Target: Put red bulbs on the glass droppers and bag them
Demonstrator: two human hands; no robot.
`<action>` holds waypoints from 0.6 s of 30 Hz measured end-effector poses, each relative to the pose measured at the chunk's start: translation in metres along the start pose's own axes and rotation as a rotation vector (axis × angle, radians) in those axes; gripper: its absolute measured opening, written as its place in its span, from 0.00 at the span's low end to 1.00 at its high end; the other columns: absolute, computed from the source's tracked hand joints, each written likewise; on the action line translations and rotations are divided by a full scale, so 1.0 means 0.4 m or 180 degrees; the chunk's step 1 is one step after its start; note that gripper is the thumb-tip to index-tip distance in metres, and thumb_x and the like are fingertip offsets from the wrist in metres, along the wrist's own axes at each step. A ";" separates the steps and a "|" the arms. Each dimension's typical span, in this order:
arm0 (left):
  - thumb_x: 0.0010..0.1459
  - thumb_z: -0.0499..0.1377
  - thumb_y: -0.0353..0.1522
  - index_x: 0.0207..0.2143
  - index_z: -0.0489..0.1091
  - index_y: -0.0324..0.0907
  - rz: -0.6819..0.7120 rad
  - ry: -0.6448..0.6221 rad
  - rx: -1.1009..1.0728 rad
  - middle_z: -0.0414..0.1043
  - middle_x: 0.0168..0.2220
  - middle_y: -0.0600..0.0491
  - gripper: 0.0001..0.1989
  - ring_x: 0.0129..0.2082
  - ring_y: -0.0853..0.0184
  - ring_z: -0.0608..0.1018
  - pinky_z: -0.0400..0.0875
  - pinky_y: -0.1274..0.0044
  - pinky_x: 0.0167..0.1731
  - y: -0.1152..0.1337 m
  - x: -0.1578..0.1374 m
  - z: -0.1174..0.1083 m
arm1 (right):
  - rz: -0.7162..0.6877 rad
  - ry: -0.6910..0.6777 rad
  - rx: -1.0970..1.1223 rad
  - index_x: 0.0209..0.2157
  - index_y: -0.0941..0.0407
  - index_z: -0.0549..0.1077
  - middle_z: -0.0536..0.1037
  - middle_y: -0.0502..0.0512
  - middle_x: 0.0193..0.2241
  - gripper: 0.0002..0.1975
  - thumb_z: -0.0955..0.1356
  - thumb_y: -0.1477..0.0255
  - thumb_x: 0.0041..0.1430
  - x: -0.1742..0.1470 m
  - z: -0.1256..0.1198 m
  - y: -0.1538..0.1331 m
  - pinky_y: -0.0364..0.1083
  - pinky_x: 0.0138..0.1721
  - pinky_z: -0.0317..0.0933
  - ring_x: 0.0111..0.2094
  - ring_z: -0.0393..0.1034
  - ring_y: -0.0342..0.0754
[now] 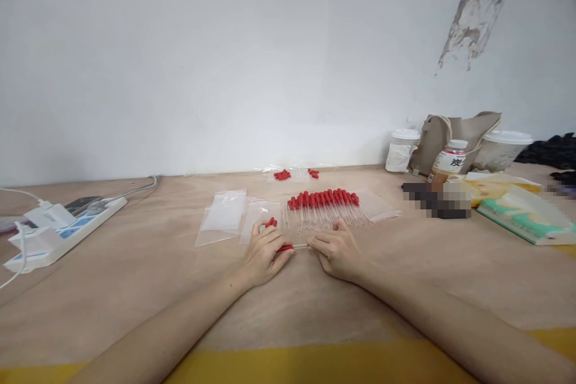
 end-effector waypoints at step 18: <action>0.58 0.50 0.33 0.30 0.67 0.41 0.0118 0.0008 0.0049 0.68 0.27 0.53 0.08 0.31 0.66 0.68 0.55 0.67 0.45 -0.002 0.007 0.002 | 0.0137 -0.0081 0.0236 0.26 0.57 0.71 0.73 0.51 0.23 0.10 0.60 0.80 0.50 0.018 0.038 -0.014 0.46 0.34 0.43 0.23 0.58 0.41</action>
Point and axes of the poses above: each hand's wrist, its own x-axis towards the middle knuckle, its own z-axis out of the palm, y = z × x, the point moved 2 cm from there along x, towards the middle knuckle
